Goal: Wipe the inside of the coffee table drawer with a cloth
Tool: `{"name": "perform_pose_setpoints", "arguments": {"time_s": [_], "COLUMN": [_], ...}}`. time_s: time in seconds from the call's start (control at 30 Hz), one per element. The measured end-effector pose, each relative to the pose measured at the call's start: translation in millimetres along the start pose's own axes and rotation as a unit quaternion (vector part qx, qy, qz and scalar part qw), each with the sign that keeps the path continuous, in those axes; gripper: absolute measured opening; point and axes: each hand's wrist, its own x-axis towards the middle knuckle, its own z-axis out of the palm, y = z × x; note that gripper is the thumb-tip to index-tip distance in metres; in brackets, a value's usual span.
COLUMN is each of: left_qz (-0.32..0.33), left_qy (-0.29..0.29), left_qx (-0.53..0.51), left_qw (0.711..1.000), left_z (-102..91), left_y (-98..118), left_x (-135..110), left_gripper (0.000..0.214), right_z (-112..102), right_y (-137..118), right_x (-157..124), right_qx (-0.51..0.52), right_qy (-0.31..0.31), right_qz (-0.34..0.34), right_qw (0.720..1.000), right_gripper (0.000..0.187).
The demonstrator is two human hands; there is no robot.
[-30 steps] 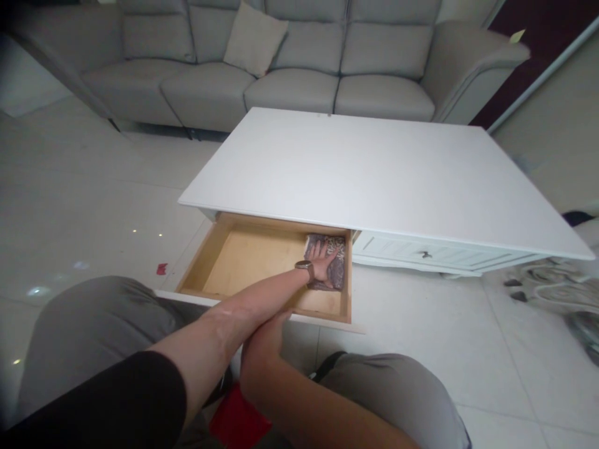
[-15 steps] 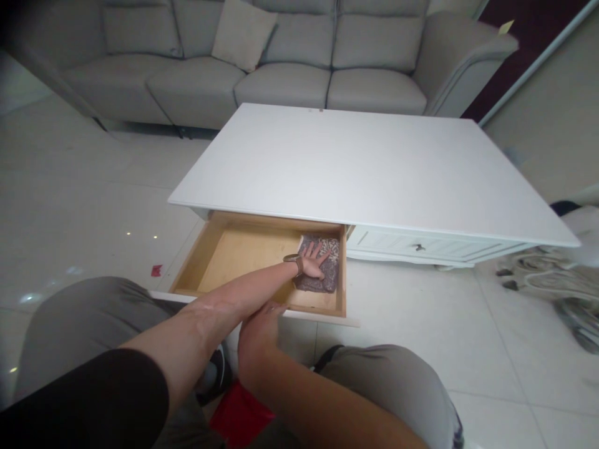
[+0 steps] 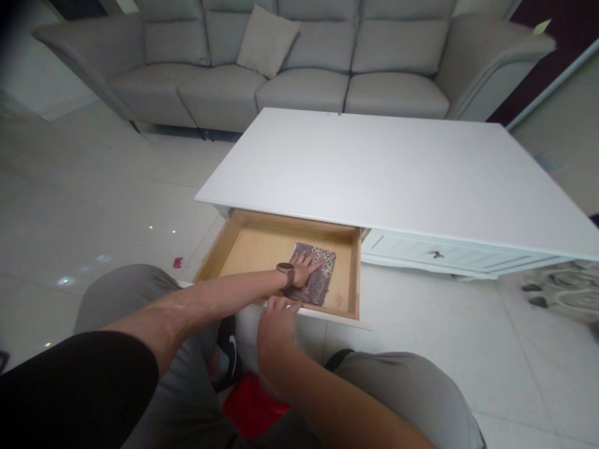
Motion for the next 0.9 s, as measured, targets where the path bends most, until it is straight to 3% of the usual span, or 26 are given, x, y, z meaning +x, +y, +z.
{"name": "perform_pose_setpoints", "arguments": {"time_s": [0.17, 0.33, 0.47, 0.63, 0.73, 0.9], "left_qz": [-0.151, -0.243, -0.275, -0.236, -0.195, -0.188], "left_qy": [-0.027, -0.03, -0.031, -0.01, 0.009, 0.019], "left_qx": [0.057, 0.091, 0.098, 0.064, 0.039, 0.032], "left_qw": [0.986, 0.965, 0.956, 0.97, 0.98, 0.981], "left_z": [-20.3, -34.0, -38.3, -44.4, -52.8, -67.3], "left_y": [-70, -122, -132, -132, -142, -155], "left_x": [-57, -115, -134, -139, -141, -133], "left_gripper": [0.155, 0.153, 0.15, 0.147, 0.149, 0.151], "right_z": [-12, -14, -13, -10, -9, -8], "right_y": [3, 2, 3, 5, 4, 1], "right_x": [-4, -5, -7, -9, -8, -6], "right_qx": [0.012, -0.009, -0.023, -0.023, -0.021, -0.013], "right_qy": [-0.039, -0.049, -0.048, -0.038, -0.035, -0.041], "right_qz": [-0.008, -0.011, -0.011, -0.017, -0.013, 0.002], "right_qw": [0.999, 0.999, 0.999, 0.999, 0.999, 0.999], "right_gripper": [0.045, 0.045, 0.045, 0.044, 0.043, 0.044]}}
